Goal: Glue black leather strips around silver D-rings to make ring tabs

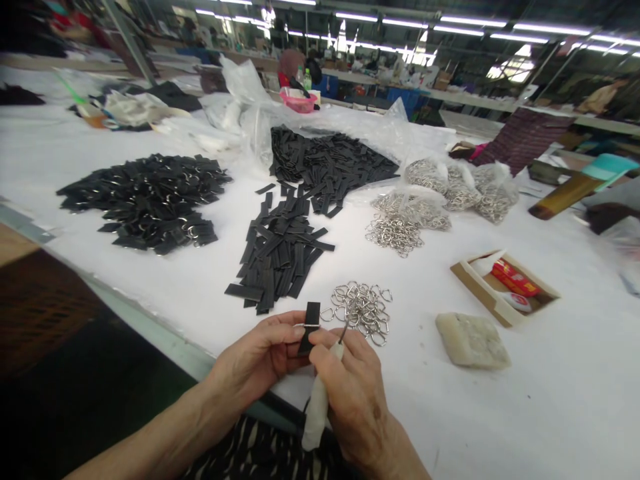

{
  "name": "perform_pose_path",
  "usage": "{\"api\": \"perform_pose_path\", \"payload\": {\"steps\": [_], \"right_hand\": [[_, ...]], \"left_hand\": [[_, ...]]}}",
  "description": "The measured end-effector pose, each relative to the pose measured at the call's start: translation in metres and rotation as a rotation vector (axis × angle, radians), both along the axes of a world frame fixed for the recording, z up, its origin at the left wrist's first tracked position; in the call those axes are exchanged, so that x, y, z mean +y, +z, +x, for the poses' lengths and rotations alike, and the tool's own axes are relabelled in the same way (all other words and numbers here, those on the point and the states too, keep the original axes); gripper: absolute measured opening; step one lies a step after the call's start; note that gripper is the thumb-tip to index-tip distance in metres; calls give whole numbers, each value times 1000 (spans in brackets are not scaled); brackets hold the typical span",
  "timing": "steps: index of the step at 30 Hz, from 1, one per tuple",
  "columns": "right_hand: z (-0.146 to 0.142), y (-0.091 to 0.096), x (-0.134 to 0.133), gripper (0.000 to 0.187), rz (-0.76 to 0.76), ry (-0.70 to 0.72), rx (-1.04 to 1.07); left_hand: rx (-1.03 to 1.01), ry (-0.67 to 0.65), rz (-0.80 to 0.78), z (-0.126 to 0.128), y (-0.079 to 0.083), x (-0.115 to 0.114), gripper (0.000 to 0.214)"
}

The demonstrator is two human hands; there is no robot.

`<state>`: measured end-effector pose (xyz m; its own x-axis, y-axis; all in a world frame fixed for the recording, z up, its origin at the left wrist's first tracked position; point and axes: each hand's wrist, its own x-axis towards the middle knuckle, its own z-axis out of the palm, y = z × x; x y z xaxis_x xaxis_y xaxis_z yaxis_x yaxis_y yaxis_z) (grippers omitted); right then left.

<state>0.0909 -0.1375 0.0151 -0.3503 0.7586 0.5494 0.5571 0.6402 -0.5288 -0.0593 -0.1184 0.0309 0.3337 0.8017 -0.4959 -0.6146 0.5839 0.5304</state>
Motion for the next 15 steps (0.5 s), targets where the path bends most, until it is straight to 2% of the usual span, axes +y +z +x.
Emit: {"api": "perform_pose_path", "payload": {"steps": [2, 6, 11, 15], "right_hand": [[1, -2, -2, 19, -14, 20, 78], [-2, -2, -6, 21, -83, 1, 177], [-11, 4, -6, 14, -236, -262, 304], [-14, 10, -2, 6, -430, -321, 338]], "left_hand": [[6, 2, -30, -1, 0, 1, 16], [93, 36, -46, 2, -3, 3, 19], [169, 45, 101, 10, -4, -2, 14], [225, 35, 202, 10, -6, -10, 18]]}}
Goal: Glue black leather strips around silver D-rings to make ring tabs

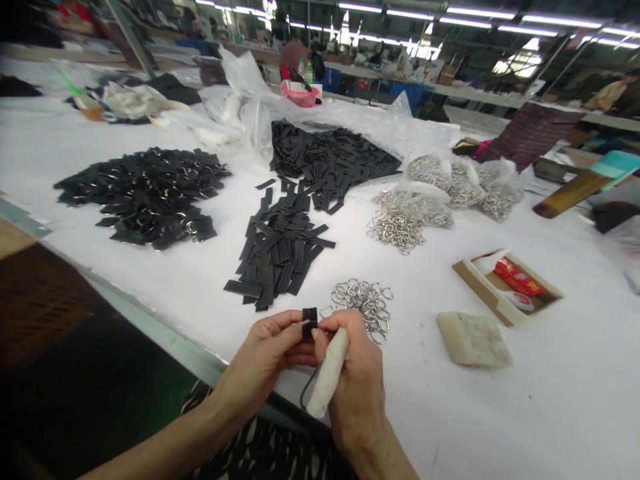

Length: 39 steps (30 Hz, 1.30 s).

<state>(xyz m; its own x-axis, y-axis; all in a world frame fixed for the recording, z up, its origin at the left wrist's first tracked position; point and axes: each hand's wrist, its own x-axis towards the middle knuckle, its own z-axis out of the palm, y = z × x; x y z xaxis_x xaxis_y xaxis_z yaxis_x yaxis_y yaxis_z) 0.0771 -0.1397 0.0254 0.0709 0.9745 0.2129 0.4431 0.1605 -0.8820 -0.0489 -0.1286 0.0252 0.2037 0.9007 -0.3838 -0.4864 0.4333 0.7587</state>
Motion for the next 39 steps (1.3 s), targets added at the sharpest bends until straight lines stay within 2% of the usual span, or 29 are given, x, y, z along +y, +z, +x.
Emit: {"api": "perform_pose_path", "payload": {"steps": [4, 12, 19, 26, 30, 34, 36, 39], "right_hand": [[0, 7, 1, 9, -95, 1, 39], [-4, 7, 4, 12, -171, 5, 134], [-4, 11, 5, 14, -169, 21, 231], [-3, 10, 8, 10, -175, 44, 187], [-4, 11, 9, 9, -148, 27, 168], [-5, 13, 11, 9, -100, 16, 135], [-4, 13, 12, 10, -98, 23, 131], [-3, 14, 13, 8, -117, 34, 134]], "left_hand": [[43, -28, 77, -3, 0, -4, 23], [112, -51, 48, -3, 4, -4, 19], [153, -49, 54, -5, 5, -5, 17], [197, -59, 82, -5, 5, -4, 16], [391, -75, 139, -6, 10, -2, 16], [721, -14, 343, -10, 14, 2, 10], [686, -55, 323, -11, 16, 4, 11], [443, -205, 155, -10, 17, 5, 19]]}}
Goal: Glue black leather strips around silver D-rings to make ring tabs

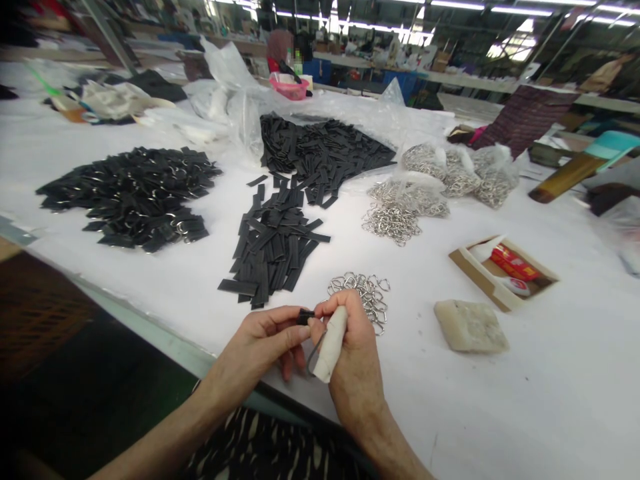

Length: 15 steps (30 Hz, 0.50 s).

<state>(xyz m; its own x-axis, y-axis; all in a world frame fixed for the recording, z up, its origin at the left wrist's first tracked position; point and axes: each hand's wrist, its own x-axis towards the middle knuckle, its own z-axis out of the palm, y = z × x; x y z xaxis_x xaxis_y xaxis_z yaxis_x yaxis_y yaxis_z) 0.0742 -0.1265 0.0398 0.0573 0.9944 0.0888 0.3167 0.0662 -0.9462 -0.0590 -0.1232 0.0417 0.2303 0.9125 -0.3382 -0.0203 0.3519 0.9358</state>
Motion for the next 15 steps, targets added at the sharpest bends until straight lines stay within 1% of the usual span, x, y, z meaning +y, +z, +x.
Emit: {"api": "perform_pose_path", "payload": {"steps": [2, 5, 9, 15], "right_hand": [[0, 1, 0, 8, -7, 4, 0], [-1, 3, 0, 9, -12, 1, 9], [-4, 4, 0, 9, -28, -15, 29], [-3, -1, 0, 9, -9, -14, -6]], "left_hand": [[-114, -1, -70, 1, 0, 0, 19], [-195, 58, -91, 3, -2, 1, 17], [-214, 85, -84, 3, -6, 1, 14], [-209, 131, -112, 2, -9, 1, 10]]}}
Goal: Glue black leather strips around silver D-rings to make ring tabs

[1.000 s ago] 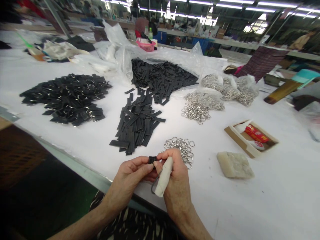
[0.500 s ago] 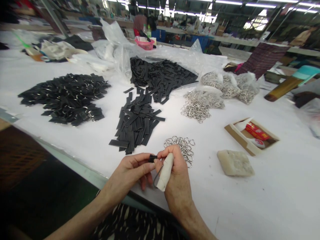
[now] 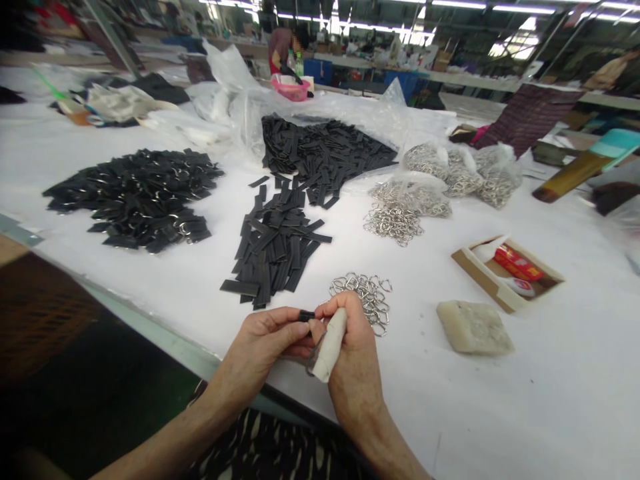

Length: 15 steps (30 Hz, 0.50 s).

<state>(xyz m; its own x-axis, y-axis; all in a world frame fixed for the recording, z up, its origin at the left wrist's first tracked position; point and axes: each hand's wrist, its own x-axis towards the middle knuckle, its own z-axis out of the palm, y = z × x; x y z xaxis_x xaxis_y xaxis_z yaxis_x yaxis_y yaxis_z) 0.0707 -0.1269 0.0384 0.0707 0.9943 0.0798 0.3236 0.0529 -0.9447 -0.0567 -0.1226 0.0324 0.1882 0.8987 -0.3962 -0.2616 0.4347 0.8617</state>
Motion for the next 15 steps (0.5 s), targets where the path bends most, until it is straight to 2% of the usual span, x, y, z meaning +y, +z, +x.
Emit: {"api": "perform_pose_path", "payload": {"steps": [7, 15], "right_hand": [[-2, 1, -1, 8, -44, -14, 14], [-3, -5, -1, 7, -27, -6, 6]], "left_hand": [[-8, 30, -30, 0, 0, 2, 9], [-34, 6, -10, 3, -2, 2, 12]]}}
